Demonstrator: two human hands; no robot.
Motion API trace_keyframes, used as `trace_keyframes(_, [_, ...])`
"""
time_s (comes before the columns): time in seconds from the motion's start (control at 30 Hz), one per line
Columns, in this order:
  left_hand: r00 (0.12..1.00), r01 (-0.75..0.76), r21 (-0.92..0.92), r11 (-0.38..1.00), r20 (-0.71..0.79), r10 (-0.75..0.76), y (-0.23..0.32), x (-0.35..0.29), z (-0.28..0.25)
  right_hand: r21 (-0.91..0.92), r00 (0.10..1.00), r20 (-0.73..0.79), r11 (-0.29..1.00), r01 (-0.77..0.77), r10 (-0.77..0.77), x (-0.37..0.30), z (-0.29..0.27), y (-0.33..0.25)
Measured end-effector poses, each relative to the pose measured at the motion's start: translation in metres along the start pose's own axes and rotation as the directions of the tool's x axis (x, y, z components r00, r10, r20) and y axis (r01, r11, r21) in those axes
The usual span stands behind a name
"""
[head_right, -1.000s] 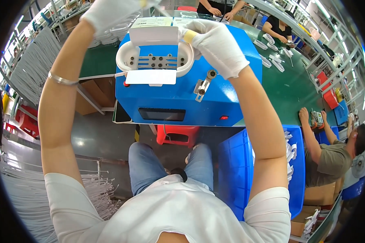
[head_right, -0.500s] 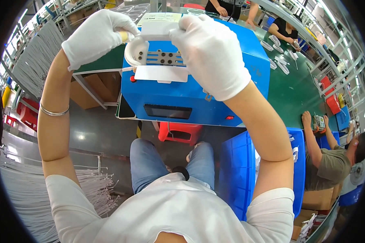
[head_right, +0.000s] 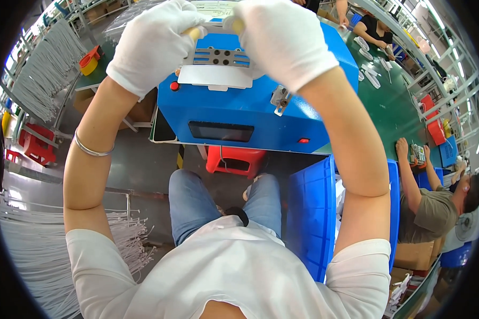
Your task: Assembling electrical cables by attaching connectors and using a benchtop processing machine in a factory environment.
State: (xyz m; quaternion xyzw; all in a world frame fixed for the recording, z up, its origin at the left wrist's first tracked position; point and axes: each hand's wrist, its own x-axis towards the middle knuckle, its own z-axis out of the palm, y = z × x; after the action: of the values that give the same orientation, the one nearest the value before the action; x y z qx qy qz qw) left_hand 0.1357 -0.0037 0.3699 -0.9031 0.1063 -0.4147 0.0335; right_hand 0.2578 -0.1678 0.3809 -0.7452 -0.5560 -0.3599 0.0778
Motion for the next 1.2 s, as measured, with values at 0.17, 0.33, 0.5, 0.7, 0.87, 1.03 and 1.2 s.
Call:
trace_keyframes(0.17, [0.999,-0.027,0.013,1.000,0.029,0.027,-0.002,0.002,-0.001,0.690,0.901,0.410,0.599,-0.407,0.141,0.006,0.041,0.059])
trace_keyframes(0.33, [0.999,-0.002,-0.029,1.000,0.038,0.004,-0.002,0.003,-0.001,0.646,0.850,0.396,0.551,-0.527,0.348,0.004,0.043,0.044])
trace_keyframes(0.5, [0.976,0.213,-0.149,0.966,-0.011,-0.217,-0.001,-0.004,0.000,0.717,0.938,0.284,0.606,-0.345,0.198,0.009,0.011,-0.001])
trace_keyframes(0.7, [0.792,0.549,-0.735,0.397,0.308,-0.527,-0.023,-0.053,0.010,0.770,0.973,0.087,0.606,-0.202,0.213,-0.004,0.014,-0.006])
trace_keyframes(0.87, [0.707,0.587,-0.808,0.043,0.486,-0.514,0.010,-0.067,0.014,0.599,0.962,0.168,0.753,-0.274,0.217,-0.001,0.013,-0.011])
trace_keyframes(1.03, [0.785,0.400,-0.586,0.705,-0.177,-0.593,0.030,-0.068,0.036,0.578,0.977,0.107,0.788,-0.213,0.185,0.001,0.016,-0.008])
trace_keyframes(1.2, [0.406,0.165,-0.985,-0.056,0.119,-0.906,0.063,-0.091,0.058,0.493,0.932,0.225,0.792,-0.359,0.283,0.016,0.010,-0.022])
